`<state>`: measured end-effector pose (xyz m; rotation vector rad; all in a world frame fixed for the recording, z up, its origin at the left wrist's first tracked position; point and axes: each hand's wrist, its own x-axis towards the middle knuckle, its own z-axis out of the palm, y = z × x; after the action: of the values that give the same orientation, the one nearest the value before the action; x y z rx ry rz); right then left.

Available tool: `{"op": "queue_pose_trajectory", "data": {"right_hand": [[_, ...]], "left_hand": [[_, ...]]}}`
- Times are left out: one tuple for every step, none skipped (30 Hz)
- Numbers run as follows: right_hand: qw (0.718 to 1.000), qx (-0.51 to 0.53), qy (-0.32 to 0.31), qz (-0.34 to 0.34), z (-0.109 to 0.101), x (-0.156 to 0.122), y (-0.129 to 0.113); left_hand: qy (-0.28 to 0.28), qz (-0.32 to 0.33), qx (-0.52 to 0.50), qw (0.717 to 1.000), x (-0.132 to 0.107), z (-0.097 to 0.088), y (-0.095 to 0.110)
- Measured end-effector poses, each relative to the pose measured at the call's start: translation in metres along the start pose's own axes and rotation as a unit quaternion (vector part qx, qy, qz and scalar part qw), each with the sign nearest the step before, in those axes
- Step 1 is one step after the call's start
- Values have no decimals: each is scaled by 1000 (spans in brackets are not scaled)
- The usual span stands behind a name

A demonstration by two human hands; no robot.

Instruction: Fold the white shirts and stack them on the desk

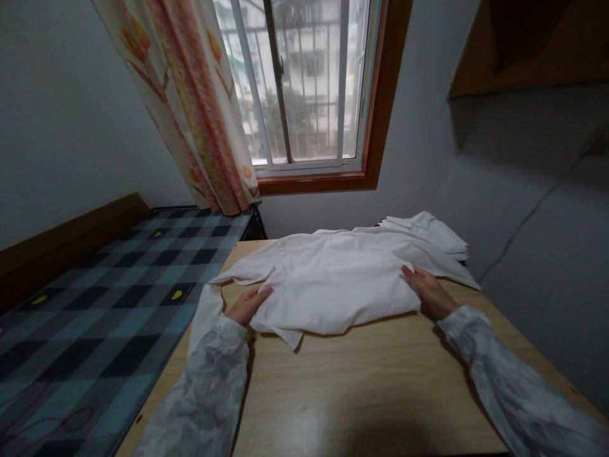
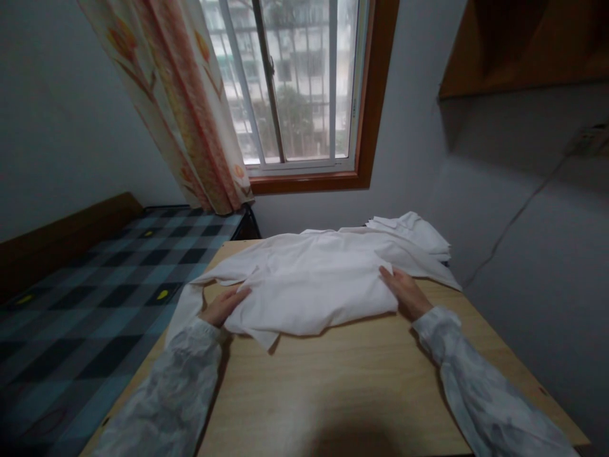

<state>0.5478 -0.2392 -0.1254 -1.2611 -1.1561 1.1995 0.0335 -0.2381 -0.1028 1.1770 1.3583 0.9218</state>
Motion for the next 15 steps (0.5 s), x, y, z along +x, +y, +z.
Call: {"op": "queue_pose_trajectory", "data": {"right_hand": [[999,-12,-37,1,-4,-7,2],[997,-42,-72,-7,-9,-14,4],[991,-86,-101,-23,-15,-20,7],[981,-139,-127,-42,-21,-26,11],[967,-195,-149,-66,-26,-31,14],[950,-246,-168,-92,-30,-35,16],[933,-287,-182,-121,-32,-38,18],[917,-314,-192,-152,-33,-41,19],[906,-328,-198,-181,-32,-43,19],[899,-331,-200,-207,-30,-45,18],[896,-326,-198,-226,-28,-47,17],[900,-314,-193,-234,-25,-48,15],[909,-297,-185,-227,-22,-48,13],[925,-272,-170,-205,-21,-48,12],[946,-236,-142,-168,-19,-47,11]], "left_hand": [[-16,-2,0,1000,-5,-2,-2],[-30,-1,-1,1000,-10,-4,-6],[-42,1,-1,999,-15,-6,-9],[-47,3,-1,999,-20,-7,-13],[-43,8,-4,999,-23,-8,-16],[-33,12,-7,999,-26,-9,-20],[-18,16,-11,1000,-27,-10,-22],[0,21,-13,1000,-27,-11,-25],[20,26,-14,999,-27,-12,-27],[40,32,-15,999,-26,-12,-28],[53,38,-16,998,-25,-11,-29],[63,44,-20,997,-24,-11,-28],[65,48,-26,996,-24,-9,-27],[62,52,-33,996,-24,-8,-25],[58,58,-40,996,-25,-5,-21]]}}
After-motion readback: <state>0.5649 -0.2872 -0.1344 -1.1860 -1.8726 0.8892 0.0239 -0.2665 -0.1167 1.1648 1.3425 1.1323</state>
